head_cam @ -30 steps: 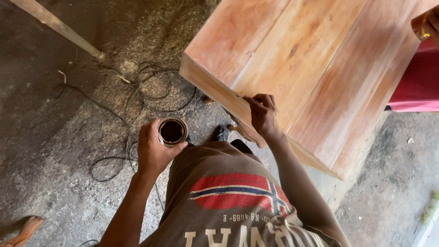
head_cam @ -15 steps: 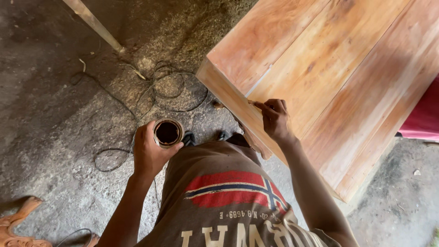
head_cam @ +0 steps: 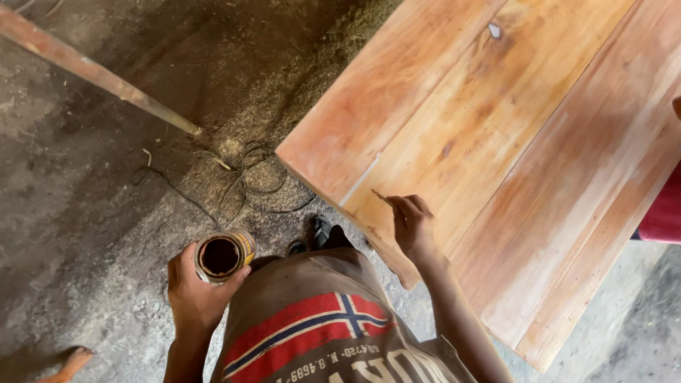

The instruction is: The person holds a can of wood stain in one hand and a small brush in the other, brushing stain onto the surfaces and edges of large wooden furniture panels. They move around the panels, working the stain into the wood grain and along seams, covering different sections one after another.

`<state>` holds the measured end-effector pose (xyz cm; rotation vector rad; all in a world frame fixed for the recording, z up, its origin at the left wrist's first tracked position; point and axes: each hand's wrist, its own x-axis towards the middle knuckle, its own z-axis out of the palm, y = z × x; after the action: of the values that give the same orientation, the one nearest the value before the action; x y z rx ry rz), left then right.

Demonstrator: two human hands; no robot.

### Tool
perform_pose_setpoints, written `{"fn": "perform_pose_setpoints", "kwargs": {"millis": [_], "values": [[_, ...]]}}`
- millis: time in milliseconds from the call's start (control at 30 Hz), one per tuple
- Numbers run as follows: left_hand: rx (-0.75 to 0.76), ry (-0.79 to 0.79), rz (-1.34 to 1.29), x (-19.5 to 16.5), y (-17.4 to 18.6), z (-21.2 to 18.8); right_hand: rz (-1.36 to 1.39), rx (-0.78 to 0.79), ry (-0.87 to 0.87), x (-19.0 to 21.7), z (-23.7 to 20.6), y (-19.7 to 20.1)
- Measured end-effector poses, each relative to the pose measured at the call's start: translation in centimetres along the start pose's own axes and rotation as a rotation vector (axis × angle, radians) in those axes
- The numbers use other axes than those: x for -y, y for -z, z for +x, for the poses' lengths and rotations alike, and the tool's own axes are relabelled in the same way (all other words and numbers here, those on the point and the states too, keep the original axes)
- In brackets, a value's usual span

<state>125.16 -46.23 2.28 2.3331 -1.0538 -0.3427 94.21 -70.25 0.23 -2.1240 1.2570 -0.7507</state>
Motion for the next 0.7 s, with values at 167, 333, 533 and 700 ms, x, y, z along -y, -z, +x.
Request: {"fn": "perform_pose_setpoints", "kwargs": {"millis": [167,333,533,700], "values": [[-0.001,-0.056,0.040,-3.9,-0.6,1.5,0.062,0.052,0.058,-0.2,1.2,0.9],[0.005,-0.161,0.014,-7.6,-1.7,3.7,0.016,0.062,0.090,-1.2,1.1,1.9],[0.082,-0.312,-0.013,-11.4,-2.6,6.6,-0.126,-0.207,-0.230,-7.7,2.0,5.8],[0.094,-0.398,-0.020,-13.1,-3.0,7.8,-0.448,-0.332,-0.132,-14.8,4.7,8.3]]}}
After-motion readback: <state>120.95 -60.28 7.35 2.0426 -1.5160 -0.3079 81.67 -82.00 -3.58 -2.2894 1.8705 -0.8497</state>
